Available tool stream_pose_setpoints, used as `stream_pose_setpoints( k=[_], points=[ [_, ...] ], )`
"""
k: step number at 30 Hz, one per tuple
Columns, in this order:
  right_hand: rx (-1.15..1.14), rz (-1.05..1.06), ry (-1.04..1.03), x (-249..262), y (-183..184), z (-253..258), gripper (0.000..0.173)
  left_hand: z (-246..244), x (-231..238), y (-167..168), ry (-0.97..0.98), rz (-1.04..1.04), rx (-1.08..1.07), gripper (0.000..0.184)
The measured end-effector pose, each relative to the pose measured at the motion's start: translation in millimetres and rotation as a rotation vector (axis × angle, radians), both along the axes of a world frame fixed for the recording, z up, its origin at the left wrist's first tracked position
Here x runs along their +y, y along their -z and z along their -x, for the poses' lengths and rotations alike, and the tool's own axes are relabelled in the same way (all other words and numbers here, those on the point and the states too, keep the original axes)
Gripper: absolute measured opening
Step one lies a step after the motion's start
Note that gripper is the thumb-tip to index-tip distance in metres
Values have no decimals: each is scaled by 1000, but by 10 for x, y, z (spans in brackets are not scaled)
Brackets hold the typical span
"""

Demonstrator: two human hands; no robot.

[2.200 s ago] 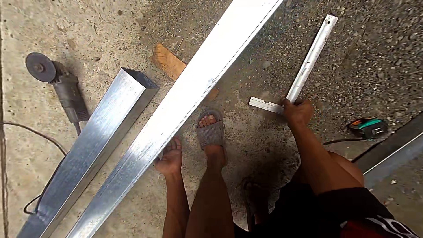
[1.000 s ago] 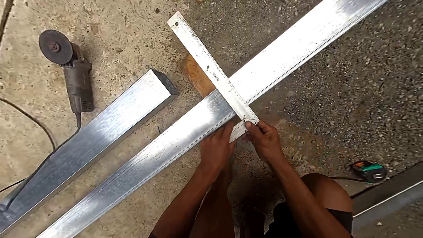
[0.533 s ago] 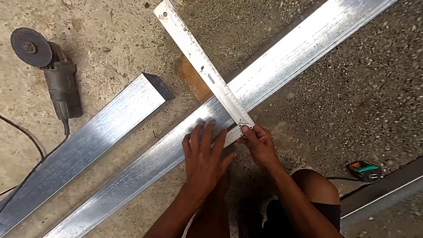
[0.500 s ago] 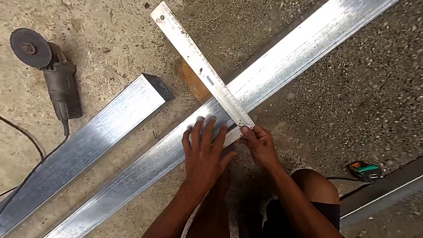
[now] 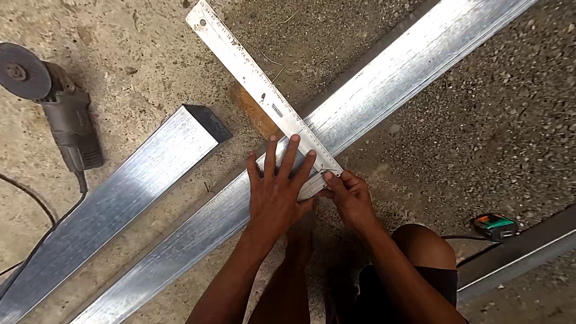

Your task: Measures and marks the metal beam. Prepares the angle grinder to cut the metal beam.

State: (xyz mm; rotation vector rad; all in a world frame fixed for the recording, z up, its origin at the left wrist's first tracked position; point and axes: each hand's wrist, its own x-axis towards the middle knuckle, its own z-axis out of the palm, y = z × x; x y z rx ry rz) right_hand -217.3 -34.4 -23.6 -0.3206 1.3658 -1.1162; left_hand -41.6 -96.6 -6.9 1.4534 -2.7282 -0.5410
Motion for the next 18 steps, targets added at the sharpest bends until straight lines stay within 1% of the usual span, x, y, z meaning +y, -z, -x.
stream_pose_setpoints(
  k=[8,12,18],
  points=[
    [1,-25,-47,17,-43,19,19,-32,16,9,2,-3,31,90],
    [-24,29,-38,27,-17,5,20,-47,-5,-6,21,-8,7,97],
    [-54,55,-45,17,-17,9,24,-32,1,-17,23,-5,-26,104]
  ],
)
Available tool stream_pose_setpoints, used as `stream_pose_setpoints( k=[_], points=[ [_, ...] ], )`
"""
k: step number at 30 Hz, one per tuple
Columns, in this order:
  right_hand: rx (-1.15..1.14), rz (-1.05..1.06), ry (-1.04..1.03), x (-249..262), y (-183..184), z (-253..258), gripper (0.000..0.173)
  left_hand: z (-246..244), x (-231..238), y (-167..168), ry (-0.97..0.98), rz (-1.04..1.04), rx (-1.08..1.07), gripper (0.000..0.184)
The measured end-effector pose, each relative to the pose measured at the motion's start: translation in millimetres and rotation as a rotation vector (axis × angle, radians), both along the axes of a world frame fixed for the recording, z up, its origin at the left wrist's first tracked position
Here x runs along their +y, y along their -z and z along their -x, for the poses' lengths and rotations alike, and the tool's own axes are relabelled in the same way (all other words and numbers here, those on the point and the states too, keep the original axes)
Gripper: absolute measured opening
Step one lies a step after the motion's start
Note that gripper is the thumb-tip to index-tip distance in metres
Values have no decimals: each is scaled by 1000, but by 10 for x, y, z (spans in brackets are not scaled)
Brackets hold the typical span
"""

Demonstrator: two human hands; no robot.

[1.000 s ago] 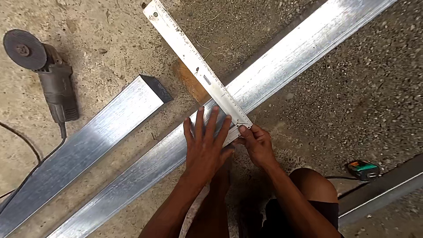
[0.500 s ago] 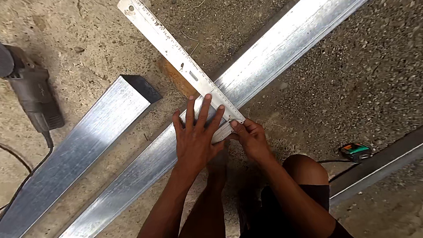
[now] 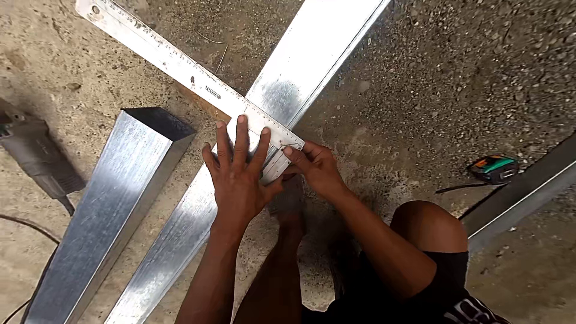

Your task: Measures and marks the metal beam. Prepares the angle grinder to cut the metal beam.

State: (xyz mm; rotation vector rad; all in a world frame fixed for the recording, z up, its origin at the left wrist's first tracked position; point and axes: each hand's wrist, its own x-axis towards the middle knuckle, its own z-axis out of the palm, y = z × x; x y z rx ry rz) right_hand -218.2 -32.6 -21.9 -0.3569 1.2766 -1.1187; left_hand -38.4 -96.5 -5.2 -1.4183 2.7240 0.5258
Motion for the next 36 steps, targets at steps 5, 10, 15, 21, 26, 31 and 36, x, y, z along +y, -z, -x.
stream_pose_setpoints(
  k=[5,10,15,21,26,31,36],
  points=[
    [284,202,4,82,-321,-108,17,155,271,-260,-50,46,104,81],
    [554,838,-71,-18,-1081,25,39,-137,319,-1011,-222,209,747,39],
    [1345,896,-61,-498,-1565,605,51,-809,37,-1545,-397,19,1242,21],
    [1490,726,-280,-362,-1247,636,50,-1392,-417,-1515,-315,-384,1306,18],
    [1061,308,-328,249,-439,539,33,-630,-855,-1009,-427,-396,864,29],
    [866,-38,-338,579,-70,419,33,-240,-988,-219,-335,-283,408,40],
    [802,-126,-371,584,-74,446,30,-75,-868,-36,-297,-70,401,31]
  ],
)
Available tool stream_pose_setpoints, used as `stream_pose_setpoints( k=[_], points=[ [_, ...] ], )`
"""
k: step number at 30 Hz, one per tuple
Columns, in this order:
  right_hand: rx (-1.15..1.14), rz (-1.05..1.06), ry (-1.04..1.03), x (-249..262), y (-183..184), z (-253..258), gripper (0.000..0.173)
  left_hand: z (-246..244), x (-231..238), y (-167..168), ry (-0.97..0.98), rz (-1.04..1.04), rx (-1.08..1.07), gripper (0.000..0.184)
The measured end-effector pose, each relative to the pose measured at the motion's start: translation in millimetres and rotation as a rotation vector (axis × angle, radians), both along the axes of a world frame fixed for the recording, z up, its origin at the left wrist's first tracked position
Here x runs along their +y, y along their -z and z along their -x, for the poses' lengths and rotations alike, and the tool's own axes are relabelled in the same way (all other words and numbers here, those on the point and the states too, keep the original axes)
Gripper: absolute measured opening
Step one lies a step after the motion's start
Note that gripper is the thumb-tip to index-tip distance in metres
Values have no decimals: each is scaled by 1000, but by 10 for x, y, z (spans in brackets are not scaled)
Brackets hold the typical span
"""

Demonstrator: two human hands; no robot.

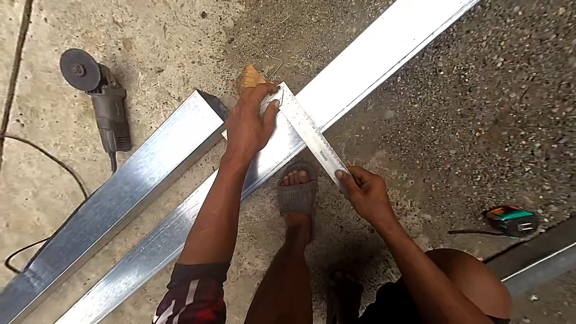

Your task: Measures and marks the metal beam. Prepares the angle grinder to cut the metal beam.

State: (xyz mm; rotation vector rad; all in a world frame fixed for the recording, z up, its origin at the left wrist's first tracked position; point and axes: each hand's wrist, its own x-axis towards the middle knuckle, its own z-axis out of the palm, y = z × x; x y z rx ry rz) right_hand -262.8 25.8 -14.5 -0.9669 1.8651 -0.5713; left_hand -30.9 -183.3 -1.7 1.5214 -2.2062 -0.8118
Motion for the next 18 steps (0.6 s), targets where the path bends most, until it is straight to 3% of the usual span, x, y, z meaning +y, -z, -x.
stream_pose_setpoints(
  k=[3,4,7,9,18],
  points=[
    [-22,-73,-38,-8,-41,31,32,22,183,62,19,147,-83,34],
    [-21,-84,-44,0,-45,43,33,22,252,73,38,161,-149,44],
    [-13,-87,-42,-5,-58,89,32,-1,453,61,147,151,-426,99],
    [4,-79,-37,-2,-72,130,31,-14,537,63,204,144,-521,114],
    [124,-25,-68,73,-109,160,34,-12,552,162,190,215,-477,103]
  ],
)
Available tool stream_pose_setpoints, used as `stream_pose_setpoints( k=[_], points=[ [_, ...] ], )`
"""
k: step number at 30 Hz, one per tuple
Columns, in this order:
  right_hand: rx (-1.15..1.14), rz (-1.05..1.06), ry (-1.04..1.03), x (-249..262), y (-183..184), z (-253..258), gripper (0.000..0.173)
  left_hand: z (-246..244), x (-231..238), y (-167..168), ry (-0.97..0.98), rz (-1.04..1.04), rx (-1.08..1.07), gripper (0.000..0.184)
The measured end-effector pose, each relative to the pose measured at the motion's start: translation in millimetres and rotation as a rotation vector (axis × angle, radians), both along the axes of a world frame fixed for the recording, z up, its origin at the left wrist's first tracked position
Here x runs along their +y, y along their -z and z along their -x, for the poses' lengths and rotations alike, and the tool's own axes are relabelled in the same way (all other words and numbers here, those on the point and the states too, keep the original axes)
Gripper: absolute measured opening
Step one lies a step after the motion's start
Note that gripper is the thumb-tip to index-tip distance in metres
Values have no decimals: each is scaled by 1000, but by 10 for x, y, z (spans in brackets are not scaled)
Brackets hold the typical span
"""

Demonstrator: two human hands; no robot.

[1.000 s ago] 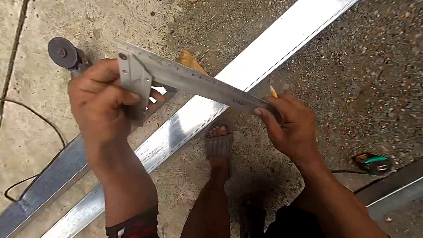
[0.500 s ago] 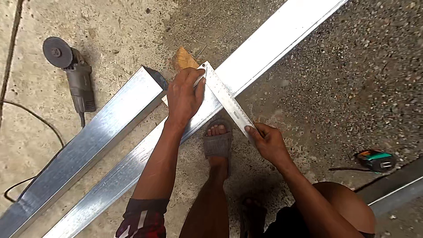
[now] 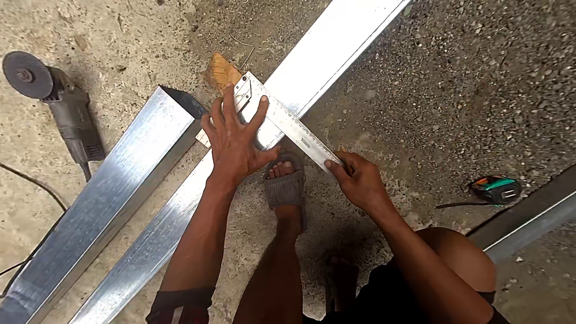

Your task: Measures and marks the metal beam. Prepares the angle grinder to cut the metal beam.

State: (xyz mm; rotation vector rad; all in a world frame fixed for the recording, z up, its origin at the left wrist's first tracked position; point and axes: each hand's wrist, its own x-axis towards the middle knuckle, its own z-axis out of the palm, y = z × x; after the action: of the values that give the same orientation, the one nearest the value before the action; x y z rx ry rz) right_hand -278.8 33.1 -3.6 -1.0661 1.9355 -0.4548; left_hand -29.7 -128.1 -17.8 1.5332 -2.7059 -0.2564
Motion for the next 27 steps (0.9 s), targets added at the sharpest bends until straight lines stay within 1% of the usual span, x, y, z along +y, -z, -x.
stream_pose_setpoints(
  k=[6,13,27],
  points=[
    [-25,14,16,-30,-24,19,26,-15,-16,20,4,26,19,105],
    [-15,68,38,-4,-3,-2,24,-17,-31,8,15,18,19,108],
    [-35,48,27,-31,6,15,24,-16,-42,-17,7,17,3,107]
  ],
)
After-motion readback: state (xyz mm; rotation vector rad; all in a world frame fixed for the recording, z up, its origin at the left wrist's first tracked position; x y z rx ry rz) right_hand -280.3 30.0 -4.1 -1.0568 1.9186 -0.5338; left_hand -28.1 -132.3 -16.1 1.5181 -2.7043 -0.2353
